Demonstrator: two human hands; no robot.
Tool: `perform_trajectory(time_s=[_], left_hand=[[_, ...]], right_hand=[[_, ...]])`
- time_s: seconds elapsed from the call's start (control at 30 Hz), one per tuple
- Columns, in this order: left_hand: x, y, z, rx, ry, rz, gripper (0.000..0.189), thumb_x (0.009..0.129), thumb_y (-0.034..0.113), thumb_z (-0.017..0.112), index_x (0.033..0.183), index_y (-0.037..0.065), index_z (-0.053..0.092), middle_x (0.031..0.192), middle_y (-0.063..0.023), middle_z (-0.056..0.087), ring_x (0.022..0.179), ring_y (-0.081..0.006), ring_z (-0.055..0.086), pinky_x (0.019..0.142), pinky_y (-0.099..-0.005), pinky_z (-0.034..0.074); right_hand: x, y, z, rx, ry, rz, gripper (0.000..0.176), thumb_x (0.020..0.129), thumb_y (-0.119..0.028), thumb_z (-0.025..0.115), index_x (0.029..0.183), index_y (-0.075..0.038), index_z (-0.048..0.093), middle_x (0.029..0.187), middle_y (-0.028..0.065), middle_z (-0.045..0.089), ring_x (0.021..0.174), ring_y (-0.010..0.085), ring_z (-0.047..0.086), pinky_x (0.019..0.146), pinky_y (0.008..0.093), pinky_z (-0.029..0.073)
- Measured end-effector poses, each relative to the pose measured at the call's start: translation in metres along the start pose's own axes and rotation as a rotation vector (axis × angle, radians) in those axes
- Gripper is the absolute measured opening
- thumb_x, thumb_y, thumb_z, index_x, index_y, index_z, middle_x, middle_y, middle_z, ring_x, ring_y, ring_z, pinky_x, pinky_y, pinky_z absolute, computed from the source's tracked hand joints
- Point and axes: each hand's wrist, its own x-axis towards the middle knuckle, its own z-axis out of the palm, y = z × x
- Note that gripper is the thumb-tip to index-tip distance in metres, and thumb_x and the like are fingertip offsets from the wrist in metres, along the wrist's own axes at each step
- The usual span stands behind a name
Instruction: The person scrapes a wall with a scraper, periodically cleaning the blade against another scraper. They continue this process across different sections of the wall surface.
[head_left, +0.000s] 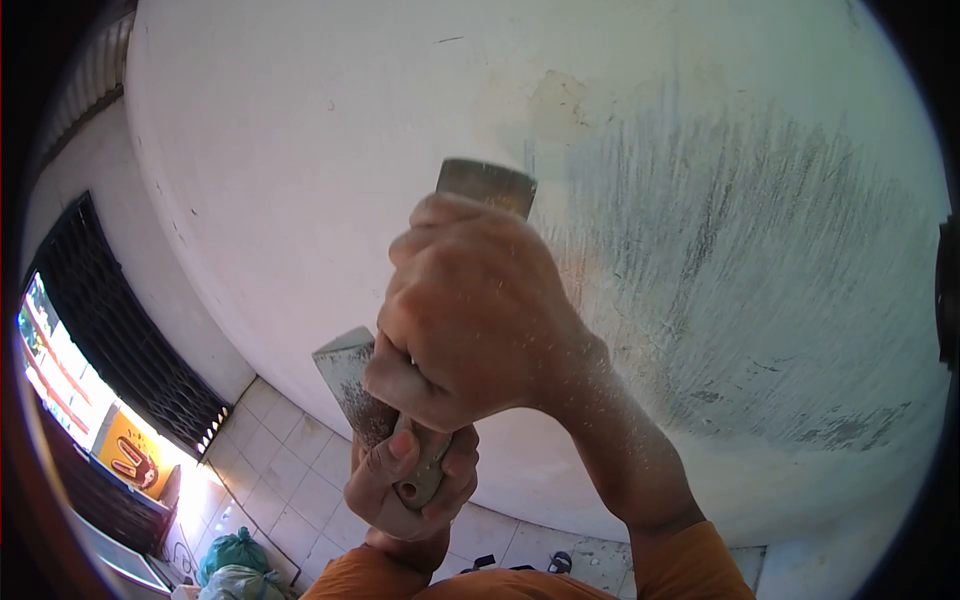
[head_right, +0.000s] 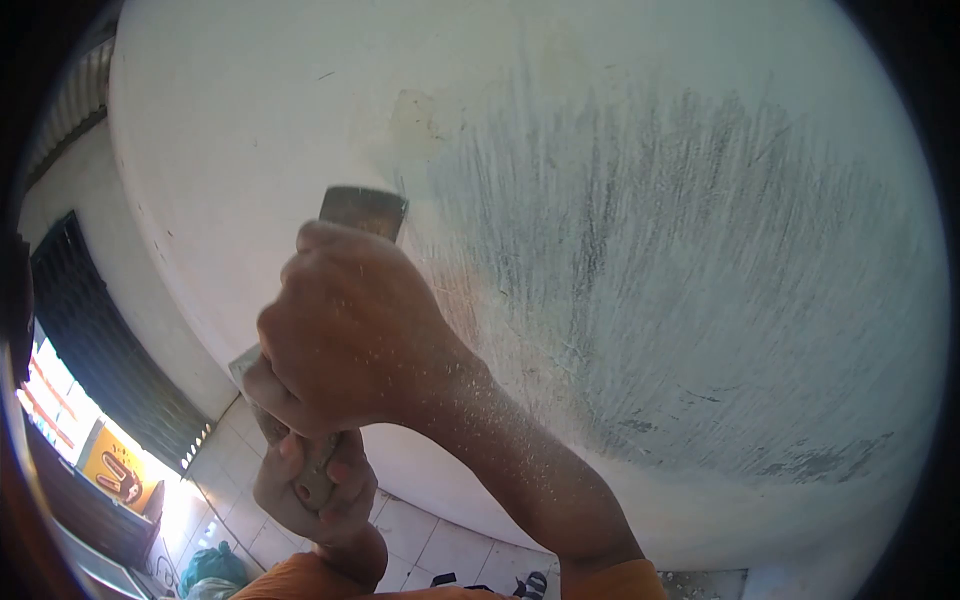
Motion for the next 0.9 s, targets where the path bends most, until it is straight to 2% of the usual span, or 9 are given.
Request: perform_trajectory(time_s=[0.1, 0.23, 0.3, 0.5, 0.57, 0.67, 0.77, 0.8, 0.9], left_hand=[[-0.001, -0.012, 0.004, 0.076, 0.078, 0.099, 0.035, 0.092, 0.015, 0.042, 0.125, 0.005, 0.037, 0.096, -0.0186, 0.051, 0.063, -0.0189, 0.052, 0.028, -0.0175, 0.034], [0.006, -0.007, 0.039, 0.305, 0.637, 0.16, 0.053, 0.084, 0.023, 0.061, 0.122, -0.004, 0.038, 0.081, -0.0193, 0.052, 0.056, -0.016, 0.051, 0.029, -0.0202, 0.033], [0.001, 0.006, 0.031, 0.15, 0.382, 0.047, 0.052, 0.084, 0.023, 0.06, 0.124, -0.002, 0.039, 0.085, -0.0208, 0.052, 0.061, -0.016, 0.053, 0.03, -0.0205, 0.034], [0.01, -0.01, 0.034, 0.27, 0.583, 0.177, 0.054, 0.085, 0.022, 0.058, 0.126, -0.004, 0.036, 0.082, -0.0241, 0.053, 0.051, -0.0158, 0.052, 0.03, -0.0191, 0.036], [0.009, 0.01, 0.037, 0.042, 0.352, 0.086, 0.057, 0.083, 0.018, 0.058, 0.129, -0.006, 0.034, 0.082, -0.0252, 0.053, 0.057, -0.0171, 0.055, 0.031, -0.0186, 0.038], [0.008, 0.008, 0.033, 0.129, 0.381, 0.066, 0.057, 0.083, 0.017, 0.059, 0.129, -0.005, 0.033, 0.082, -0.0261, 0.053, 0.059, -0.0173, 0.054, 0.03, -0.0189, 0.036], [0.005, -0.001, 0.016, 0.178, 0.332, 0.114, 0.049, 0.087, 0.018, 0.054, 0.128, 0.0, 0.036, 0.089, -0.0225, 0.05, 0.059, -0.0192, 0.051, 0.029, -0.0195, 0.035], [0.006, 0.005, 0.012, 0.136, 0.186, 0.093, 0.044, 0.09, 0.017, 0.047, 0.13, 0.004, 0.036, 0.098, -0.0213, 0.049, 0.065, -0.0204, 0.053, 0.03, -0.0197, 0.036], [0.008, 0.015, 0.011, 0.053, 0.025, 0.015, 0.04, 0.093, 0.018, 0.04, 0.13, 0.001, 0.036, 0.104, -0.0221, 0.048, 0.068, -0.0205, 0.052, 0.031, -0.0202, 0.038]], right_hand=[[-0.01, 0.0, 0.01, -0.009, 0.057, 0.017, 0.024, 0.058, -0.028, 0.053, 0.041, -0.01, 0.052, 0.045, 0.0032, 0.043, 0.049, 0.0186, 0.044, 0.057, 0.0343, 0.042], [-0.01, 0.002, 0.008, -0.02, -0.091, -0.042, 0.024, 0.058, -0.028, 0.054, 0.042, -0.011, 0.052, 0.044, 0.003, 0.042, 0.049, 0.0188, 0.044, 0.056, 0.0343, 0.041], [0.005, 0.002, -0.002, 0.006, -0.024, -0.016, 0.025, 0.059, -0.029, 0.054, 0.042, -0.011, 0.052, 0.044, 0.003, 0.043, 0.049, 0.0184, 0.044, 0.056, 0.0341, 0.041], [-0.004, 0.003, 0.004, -0.037, 0.018, -0.033, 0.032, 0.067, -0.03, 0.055, 0.045, -0.008, 0.058, 0.04, 0.0061, 0.048, 0.045, 0.0178, 0.047, 0.058, 0.0323, 0.042], [0.002, -0.001, -0.004, -0.018, -0.032, -0.02, 0.032, 0.067, -0.029, 0.054, 0.044, -0.008, 0.058, 0.041, 0.0064, 0.048, 0.045, 0.0181, 0.047, 0.059, 0.0321, 0.042], [0.007, 0.0, -0.007, -0.025, -0.053, -0.003, 0.032, 0.07, -0.029, 0.054, 0.044, -0.01, 0.058, 0.044, 0.0073, 0.052, 0.045, 0.0173, 0.046, 0.06, 0.0324, 0.041], [-0.008, 0.004, 0.015, -0.017, 0.068, -0.071, 0.028, 0.06, -0.027, 0.054, 0.038, -0.012, 0.046, 0.038, -0.0005, 0.034, 0.044, 0.0165, 0.037, 0.054, 0.0347, 0.039], [-0.005, 0.003, 0.009, -0.021, -0.011, -0.059, 0.028, 0.059, -0.026, 0.053, 0.037, -0.011, 0.045, 0.039, -0.0003, 0.033, 0.044, 0.0171, 0.037, 0.054, 0.0357, 0.039], [0.016, 0.001, -0.012, -0.068, 0.025, 0.019, 0.034, 0.07, -0.031, 0.055, 0.048, -0.006, 0.061, 0.045, 0.0077, 0.053, 0.049, 0.0197, 0.05, 0.06, 0.0363, 0.043]])
